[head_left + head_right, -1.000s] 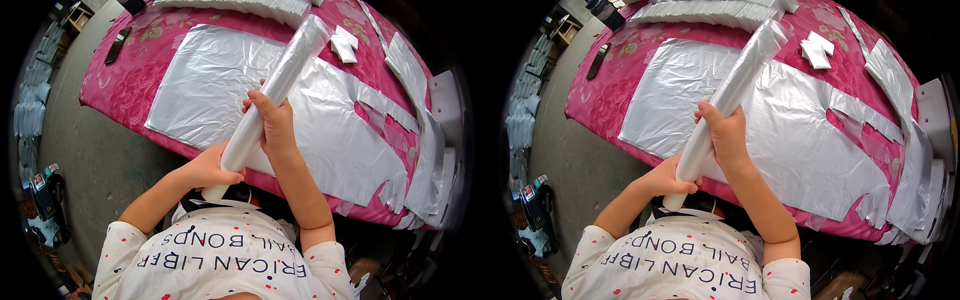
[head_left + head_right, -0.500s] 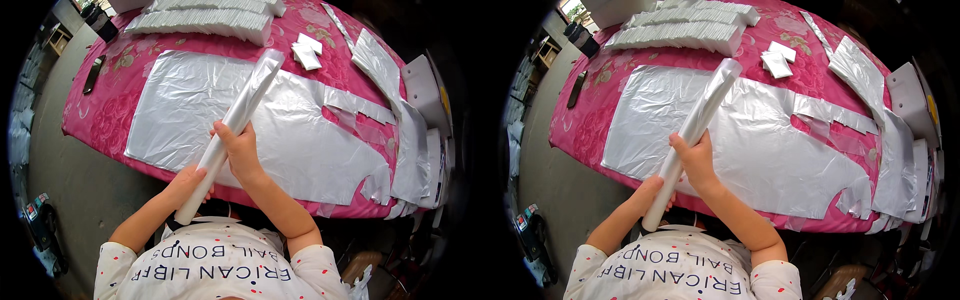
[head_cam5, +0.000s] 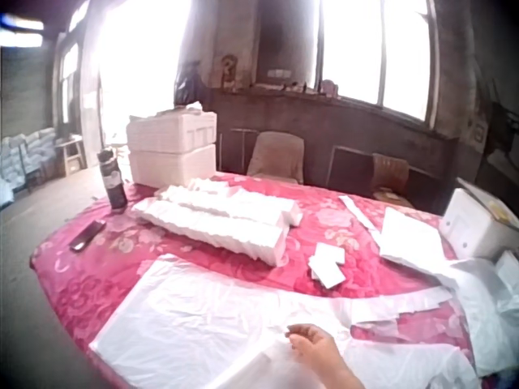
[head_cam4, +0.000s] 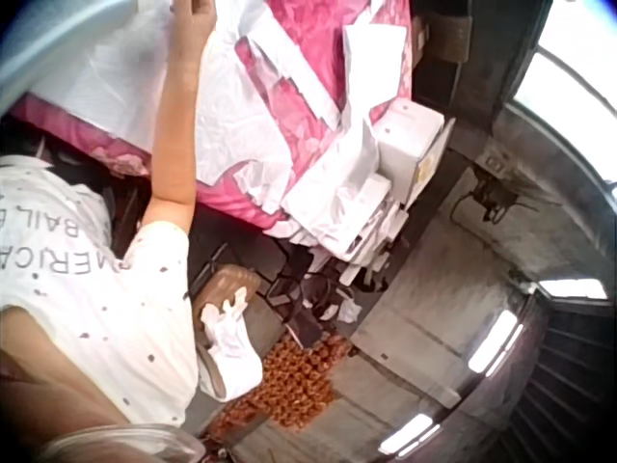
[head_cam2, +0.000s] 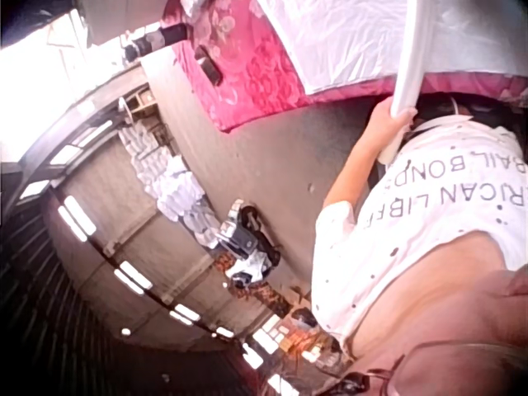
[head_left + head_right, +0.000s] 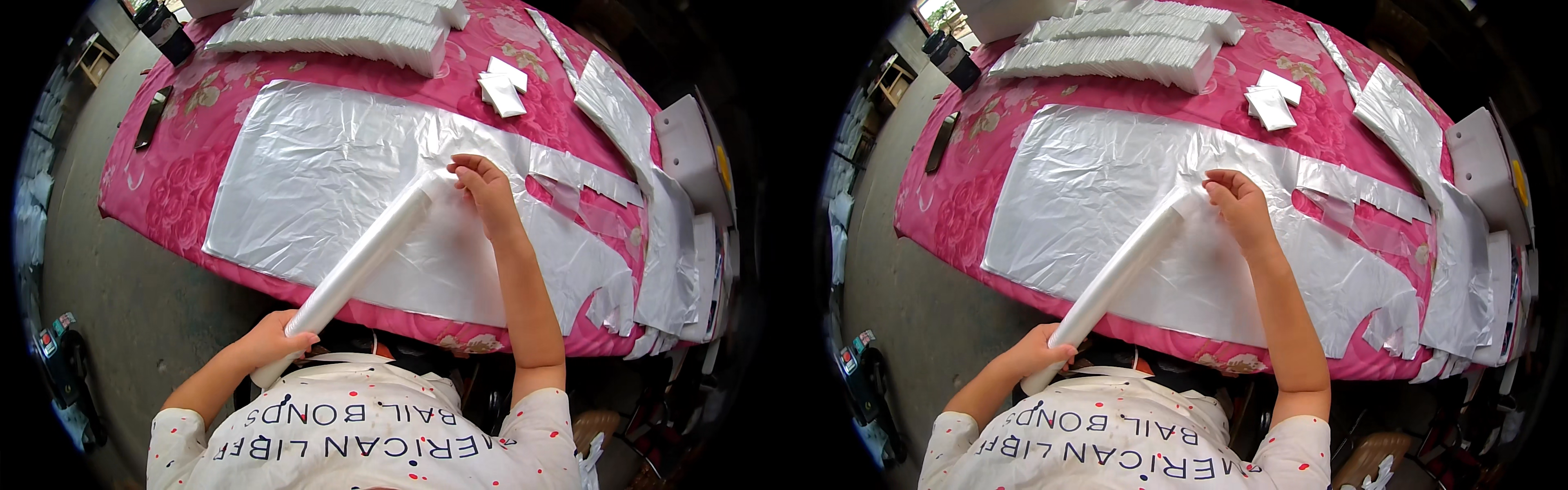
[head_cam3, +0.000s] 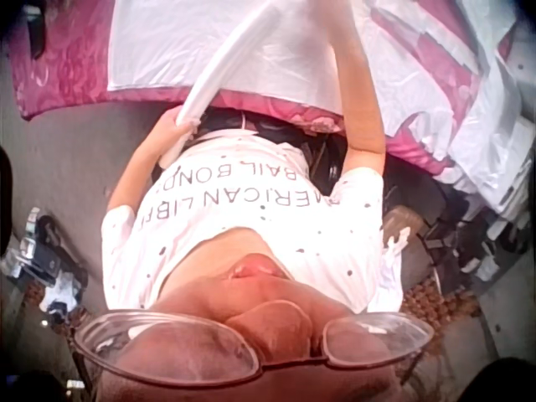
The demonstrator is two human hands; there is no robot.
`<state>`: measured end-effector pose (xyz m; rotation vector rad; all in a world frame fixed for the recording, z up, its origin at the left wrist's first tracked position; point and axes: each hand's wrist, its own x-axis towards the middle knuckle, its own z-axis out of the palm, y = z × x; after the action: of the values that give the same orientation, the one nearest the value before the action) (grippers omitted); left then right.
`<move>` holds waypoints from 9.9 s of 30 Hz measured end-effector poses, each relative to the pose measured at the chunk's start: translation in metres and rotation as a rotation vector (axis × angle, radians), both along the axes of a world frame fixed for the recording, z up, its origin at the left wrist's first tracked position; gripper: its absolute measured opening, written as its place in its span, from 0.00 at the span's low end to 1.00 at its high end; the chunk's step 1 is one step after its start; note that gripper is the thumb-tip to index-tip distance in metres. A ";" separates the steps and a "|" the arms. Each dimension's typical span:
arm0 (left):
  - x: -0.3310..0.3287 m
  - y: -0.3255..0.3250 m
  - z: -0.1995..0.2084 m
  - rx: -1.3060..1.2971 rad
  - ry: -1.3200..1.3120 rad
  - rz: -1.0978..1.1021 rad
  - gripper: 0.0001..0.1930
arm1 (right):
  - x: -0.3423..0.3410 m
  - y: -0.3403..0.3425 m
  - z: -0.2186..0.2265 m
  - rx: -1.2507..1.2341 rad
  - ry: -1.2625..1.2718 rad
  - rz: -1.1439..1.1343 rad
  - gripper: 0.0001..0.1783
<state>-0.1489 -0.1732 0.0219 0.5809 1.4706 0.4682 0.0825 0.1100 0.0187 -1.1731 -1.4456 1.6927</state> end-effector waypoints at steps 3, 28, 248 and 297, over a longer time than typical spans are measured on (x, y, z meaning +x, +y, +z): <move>-0.003 -0.001 -0.002 0.000 -0.017 -0.015 0.17 | -0.006 -0.002 0.008 -0.034 -0.125 0.195 0.15; -0.078 -0.028 -0.021 -0.095 -0.331 -0.439 0.25 | 0.172 0.124 0.005 0.274 -0.536 -0.247 0.08; 0.010 0.039 0.019 1.079 0.758 -0.176 0.18 | -0.009 0.030 0.004 0.609 -0.211 -0.169 0.08; 0.153 0.155 -0.010 1.266 0.620 -0.679 0.43 | 0.133 -0.100 0.002 0.837 -0.683 0.436 0.33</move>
<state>0.0038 -0.0179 0.0115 2.2997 1.2649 0.6693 0.2154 0.0102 0.0211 -0.9993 -2.6233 0.6961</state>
